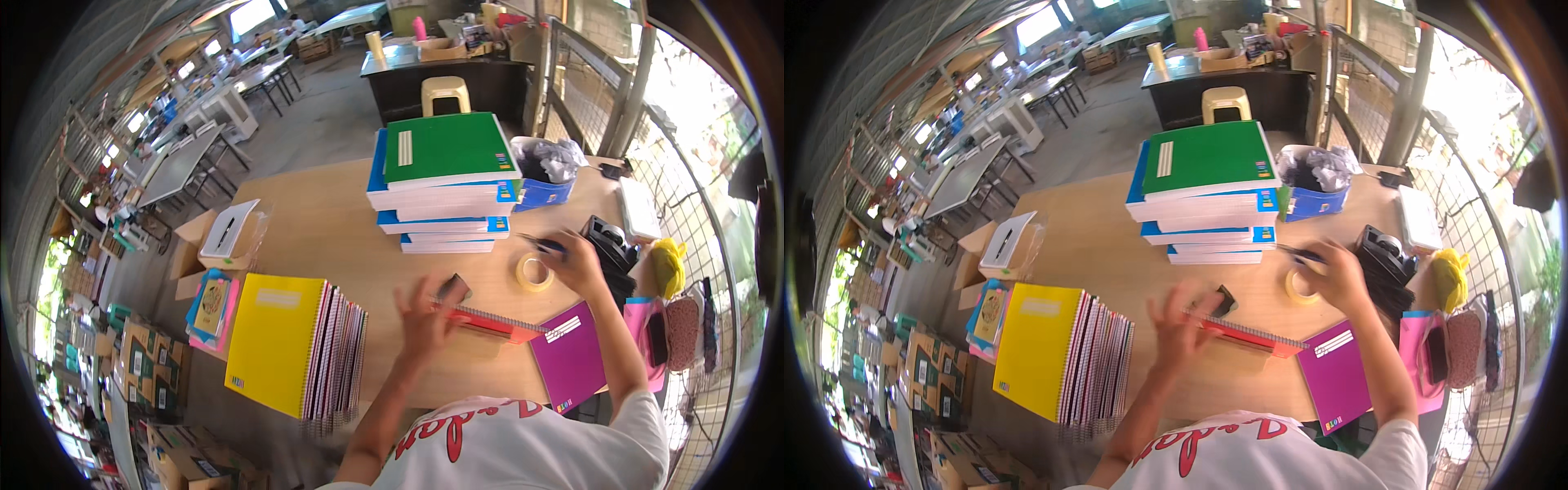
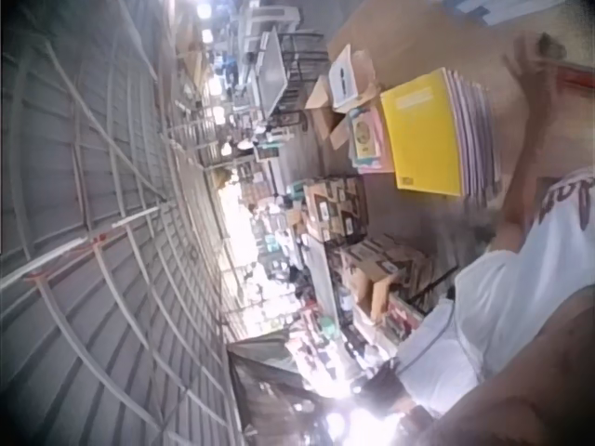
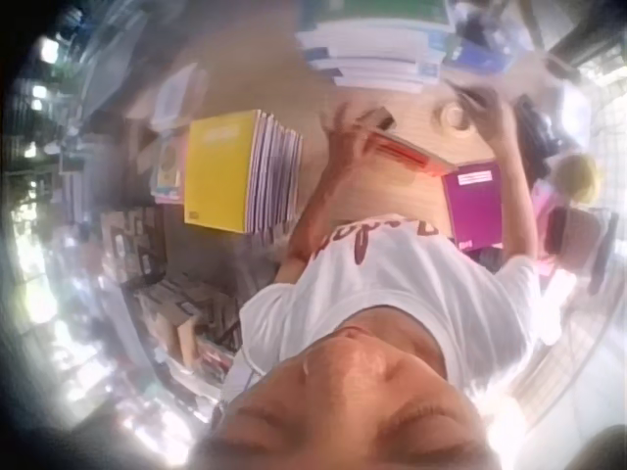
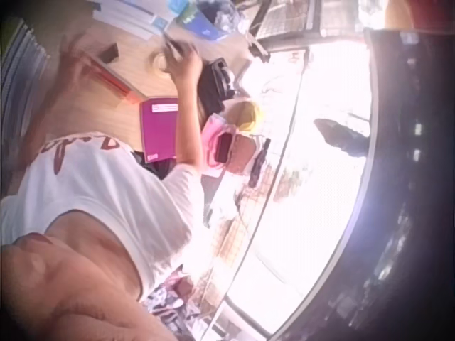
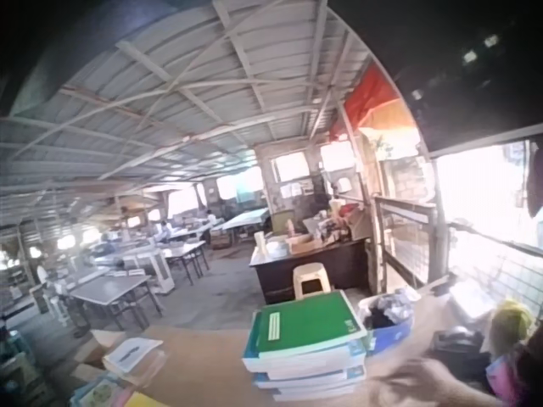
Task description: The person takes spiral notebooks from a stack and wraps a length of tape around the spiral spine of each one using a pair of shears to cut the tape.
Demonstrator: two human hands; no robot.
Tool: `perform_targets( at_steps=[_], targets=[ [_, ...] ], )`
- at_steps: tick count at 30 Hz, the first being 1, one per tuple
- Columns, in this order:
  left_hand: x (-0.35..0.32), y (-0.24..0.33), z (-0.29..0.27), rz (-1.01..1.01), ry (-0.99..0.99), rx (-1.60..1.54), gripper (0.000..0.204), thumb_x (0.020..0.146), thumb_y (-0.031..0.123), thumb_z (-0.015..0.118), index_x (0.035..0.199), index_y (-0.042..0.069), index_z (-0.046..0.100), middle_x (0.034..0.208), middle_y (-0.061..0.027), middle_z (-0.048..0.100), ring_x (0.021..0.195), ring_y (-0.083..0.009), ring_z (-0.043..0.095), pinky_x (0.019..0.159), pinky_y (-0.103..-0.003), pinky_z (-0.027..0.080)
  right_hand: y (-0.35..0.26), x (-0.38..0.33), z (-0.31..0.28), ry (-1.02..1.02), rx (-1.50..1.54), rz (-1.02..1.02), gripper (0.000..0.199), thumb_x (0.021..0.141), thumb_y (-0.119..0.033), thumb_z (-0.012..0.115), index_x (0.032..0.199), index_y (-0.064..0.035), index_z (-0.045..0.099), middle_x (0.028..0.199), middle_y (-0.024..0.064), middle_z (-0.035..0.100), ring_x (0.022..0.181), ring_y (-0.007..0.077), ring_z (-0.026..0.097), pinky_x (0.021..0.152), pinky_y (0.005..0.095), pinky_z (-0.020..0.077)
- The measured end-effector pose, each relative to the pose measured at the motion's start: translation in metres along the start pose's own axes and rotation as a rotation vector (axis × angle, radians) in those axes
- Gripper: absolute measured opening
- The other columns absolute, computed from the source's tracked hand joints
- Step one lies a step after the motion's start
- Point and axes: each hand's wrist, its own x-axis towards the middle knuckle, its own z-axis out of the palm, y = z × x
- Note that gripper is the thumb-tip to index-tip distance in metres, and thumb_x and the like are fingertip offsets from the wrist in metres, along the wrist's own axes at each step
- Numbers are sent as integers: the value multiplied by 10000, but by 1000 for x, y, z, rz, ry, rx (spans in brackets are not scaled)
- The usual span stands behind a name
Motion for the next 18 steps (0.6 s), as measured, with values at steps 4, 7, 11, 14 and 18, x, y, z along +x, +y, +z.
perform_targets(
  at_steps=[4,7,11,14,18],
  targets=[
    [-3,0,30,339,-221,-47,315,854,125,671,1154,214,709,958,30,668,917,-177,619,1030,-464,366,147,-127,19,192,-486,143,240,736,-188,780,892,-58,652,948,152,611,969,393,559,854,509,451],
    [33,37,-39,269,-116,104,414,786,77,669,1180,199,700,956,18,669,879,-189,631,906,-405,456,181,-209,47,45,-432,313,354,725,-197,786,1025,-64,652,1077,168,590,1081,393,525,917,529,440],
    [45,22,-187,-243,280,98,303,961,110,541,1222,54,684,1077,-136,705,980,-257,669,872,-380,527,184,-240,63,113,-546,249,535,726,-170,789,1217,-72,600,1347,233,453,1229,438,441,1033,543,387],
    [40,-31,-295,-416,412,253,302,1037,151,472,1227,23,669,1156,-150,711,1040,-239,677,904,-359,519,171,-218,56,145,-542,209,572,721,-133,790,1251,-71,584,1420,248,400,1277,456,405,1070,546,366],
    [-5,-128,-339,-596,243,514,288,1020,121,484,1225,42,670,1149,-174,699,1030,-295,684,879,-393,516,138,-149,50,274,-419,23,549,683,-58,795,1207,-80,633,1416,240,415,1278,450,416,1065,533,382]
  ],
)
